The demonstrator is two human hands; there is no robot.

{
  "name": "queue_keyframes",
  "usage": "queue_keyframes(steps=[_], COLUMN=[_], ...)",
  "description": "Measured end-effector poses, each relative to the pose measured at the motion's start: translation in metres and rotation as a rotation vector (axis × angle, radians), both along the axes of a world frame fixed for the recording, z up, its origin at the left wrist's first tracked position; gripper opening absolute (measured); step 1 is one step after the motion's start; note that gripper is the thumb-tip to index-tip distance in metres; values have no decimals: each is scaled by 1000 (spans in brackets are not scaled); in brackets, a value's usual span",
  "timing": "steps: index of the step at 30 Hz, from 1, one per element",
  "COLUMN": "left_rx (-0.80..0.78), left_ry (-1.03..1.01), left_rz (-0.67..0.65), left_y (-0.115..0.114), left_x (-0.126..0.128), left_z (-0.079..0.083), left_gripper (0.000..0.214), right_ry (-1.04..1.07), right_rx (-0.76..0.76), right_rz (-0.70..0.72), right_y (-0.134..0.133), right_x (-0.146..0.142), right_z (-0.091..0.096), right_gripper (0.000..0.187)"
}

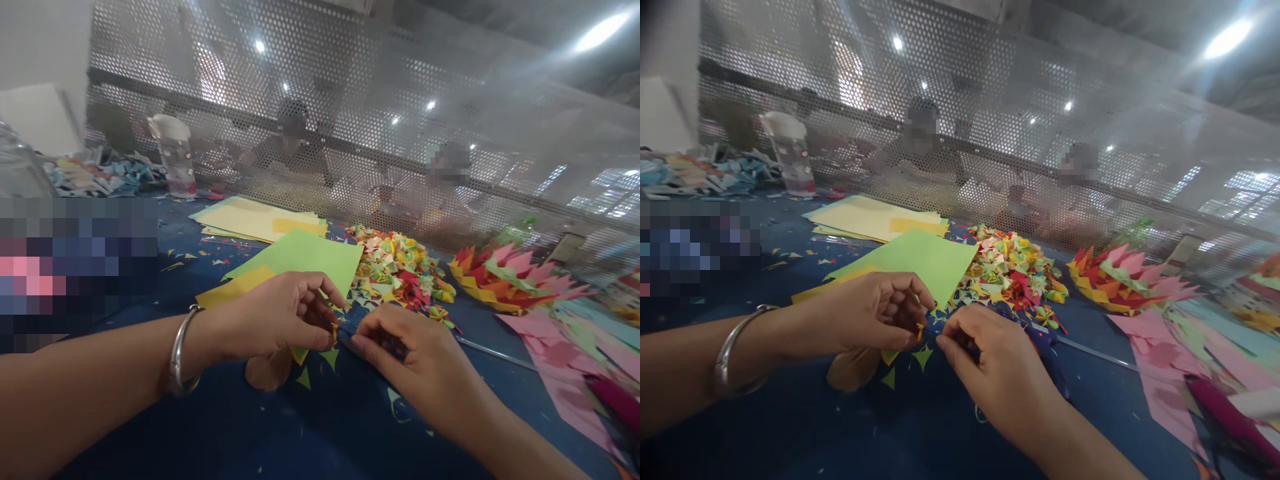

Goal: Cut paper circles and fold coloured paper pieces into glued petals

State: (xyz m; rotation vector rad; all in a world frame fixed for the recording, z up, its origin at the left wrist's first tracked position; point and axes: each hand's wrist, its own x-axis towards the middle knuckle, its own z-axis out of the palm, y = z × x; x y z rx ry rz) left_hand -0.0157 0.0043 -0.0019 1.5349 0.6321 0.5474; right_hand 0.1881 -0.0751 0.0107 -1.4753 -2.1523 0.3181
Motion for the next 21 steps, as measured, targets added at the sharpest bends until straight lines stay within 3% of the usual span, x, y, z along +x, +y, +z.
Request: queue_keyframes(steps=[6,14,21], left_rx=[24,-20,32], left_ry=[-19,-35,58], left_rz=[23,59,71], left_y=[3,0,0], left_x=[1,1,1], left_z=[-6,1,4], left_gripper=[44,38,17], right_ry=[11,4,3], right_rx=[1,-13,-21], right_rz=[2,-4,-17], right_y=[1,1,1], right_x=[-2,1,1], right_z=[1,0,0], right_gripper=[15,15,18])
